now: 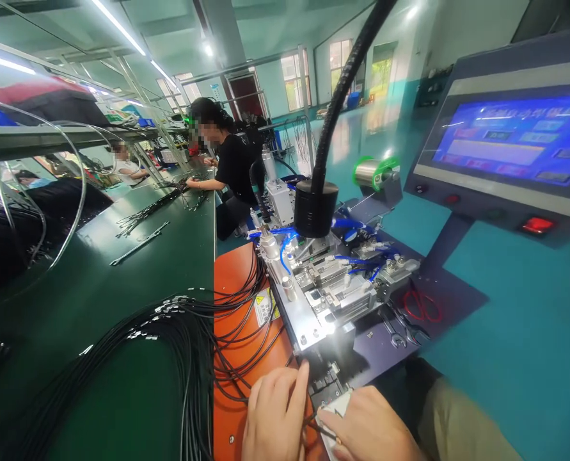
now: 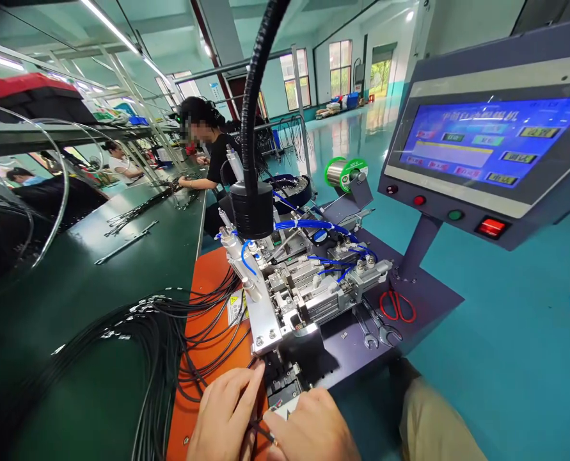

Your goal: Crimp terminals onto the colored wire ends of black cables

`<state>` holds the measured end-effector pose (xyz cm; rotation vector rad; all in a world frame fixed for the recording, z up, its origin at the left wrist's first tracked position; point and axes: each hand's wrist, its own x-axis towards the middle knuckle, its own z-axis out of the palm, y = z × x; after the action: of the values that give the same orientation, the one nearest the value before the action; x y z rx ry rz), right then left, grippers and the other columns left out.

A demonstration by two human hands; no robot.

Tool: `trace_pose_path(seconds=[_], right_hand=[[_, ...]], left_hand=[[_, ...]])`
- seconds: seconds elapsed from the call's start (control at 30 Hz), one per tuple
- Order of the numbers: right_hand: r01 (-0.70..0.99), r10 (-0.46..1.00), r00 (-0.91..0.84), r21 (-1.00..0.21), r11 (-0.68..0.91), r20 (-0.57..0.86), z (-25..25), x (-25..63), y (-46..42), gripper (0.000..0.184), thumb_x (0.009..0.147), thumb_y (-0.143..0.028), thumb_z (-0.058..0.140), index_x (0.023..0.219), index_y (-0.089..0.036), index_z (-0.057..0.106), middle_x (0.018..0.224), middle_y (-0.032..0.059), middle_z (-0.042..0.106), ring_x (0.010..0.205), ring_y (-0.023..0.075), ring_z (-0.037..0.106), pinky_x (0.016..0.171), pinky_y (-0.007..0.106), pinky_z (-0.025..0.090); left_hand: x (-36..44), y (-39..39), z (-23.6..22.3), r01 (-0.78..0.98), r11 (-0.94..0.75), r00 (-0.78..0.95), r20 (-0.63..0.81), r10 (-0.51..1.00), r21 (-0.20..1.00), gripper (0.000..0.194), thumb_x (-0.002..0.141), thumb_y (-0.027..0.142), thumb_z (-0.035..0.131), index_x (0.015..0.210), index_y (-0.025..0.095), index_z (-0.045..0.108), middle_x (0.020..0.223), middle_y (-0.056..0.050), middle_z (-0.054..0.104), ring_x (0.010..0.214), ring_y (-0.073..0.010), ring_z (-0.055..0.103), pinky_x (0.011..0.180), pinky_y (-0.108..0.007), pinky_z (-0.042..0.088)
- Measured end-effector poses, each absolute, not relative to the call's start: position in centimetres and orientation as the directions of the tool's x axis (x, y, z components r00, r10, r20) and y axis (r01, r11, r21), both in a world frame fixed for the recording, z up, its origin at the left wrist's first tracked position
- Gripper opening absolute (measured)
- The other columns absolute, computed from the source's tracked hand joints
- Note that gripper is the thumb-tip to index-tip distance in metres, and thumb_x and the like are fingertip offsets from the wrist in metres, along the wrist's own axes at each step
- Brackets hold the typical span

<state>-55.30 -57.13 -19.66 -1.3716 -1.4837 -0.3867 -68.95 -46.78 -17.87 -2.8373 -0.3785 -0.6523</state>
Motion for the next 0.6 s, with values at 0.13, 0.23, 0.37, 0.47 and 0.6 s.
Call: trace_pose_path(seconds=[0.13,0.23,0.37,0.47,0.6], right_hand=[[0.665,0.797,0.3,-0.714,0.219,0.524,-17.9,-53.6,-58.1,0.027,0.093,-0.022,0.034,0.085,-0.018,0.059,0.069,0.0026,0.059,0.065,0.0136,0.055,0.059,0.022,0.043],[0.518,0.846,0.379,-0.844,0.141,0.374,-17.3,-53.2,-58.1,0.023,0.088,-0.02,0.043,0.07,-0.018,0.057,0.067,0.0014,0.056,0.066,0.0139,0.055,0.058,0.022,0.043],[0.489,0.881,0.305,-0.853,0.181,0.362,-17.3,-53.9,-57.7,0.024,0.085,-0.018,0.047,0.062,-0.018,0.056,0.065,0.0014,0.056,0.066,0.0147,0.052,0.061,0.024,0.042],[0.451,0.893,0.323,-0.88,0.148,0.315,-17.4,-54.2,-57.6,0.024,0.085,-0.018,0.046,0.063,-0.018,0.056,0.067,0.0021,0.058,0.067,0.0151,0.053,0.063,0.024,0.042],[0.373,0.934,0.248,-0.915,0.152,0.256,-17.2,-54.1,-58.1,0.022,0.088,-0.022,0.041,0.075,-0.02,0.059,0.076,0.002,0.061,0.073,0.015,0.056,0.068,0.023,0.044]], left_hand=[[-68.2,-47.1,-16.9,0.267,-0.95,0.866,0.474,0.161,-0.165,0.036,0.084,0.008,0.034,0.117,0.004,0.048,0.1,-0.014,0.058,0.099,-0.0229,0.05,0.081,-0.036,0.044],[-67.7,-47.5,-16.4,0.171,-0.978,0.869,0.486,0.094,-0.116,0.032,0.086,0.01,0.034,0.113,0.007,0.05,0.095,-0.012,0.061,0.095,-0.022,0.053,0.08,-0.037,0.046],[-67.6,-48.2,-16.6,0.09,-0.988,0.886,0.443,0.137,0.126,0.032,0.089,0.017,0.031,0.119,0.011,0.043,0.074,-0.006,0.062,0.067,-0.0167,0.058,0.058,-0.027,0.05],[-68.0,-48.4,-17.1,0.15,-0.951,0.912,0.334,0.239,0.271,0.032,0.09,0.02,0.032,0.12,0.014,0.043,0.069,-0.005,0.059,0.06,-0.0152,0.057,0.049,-0.022,0.047],[-67.8,-48.4,-17.4,0.221,-0.914,0.925,0.224,0.307,0.339,0.03,0.087,0.019,0.04,0.115,0.016,0.049,0.07,-0.004,0.058,0.06,-0.0142,0.057,0.049,-0.019,0.045]])
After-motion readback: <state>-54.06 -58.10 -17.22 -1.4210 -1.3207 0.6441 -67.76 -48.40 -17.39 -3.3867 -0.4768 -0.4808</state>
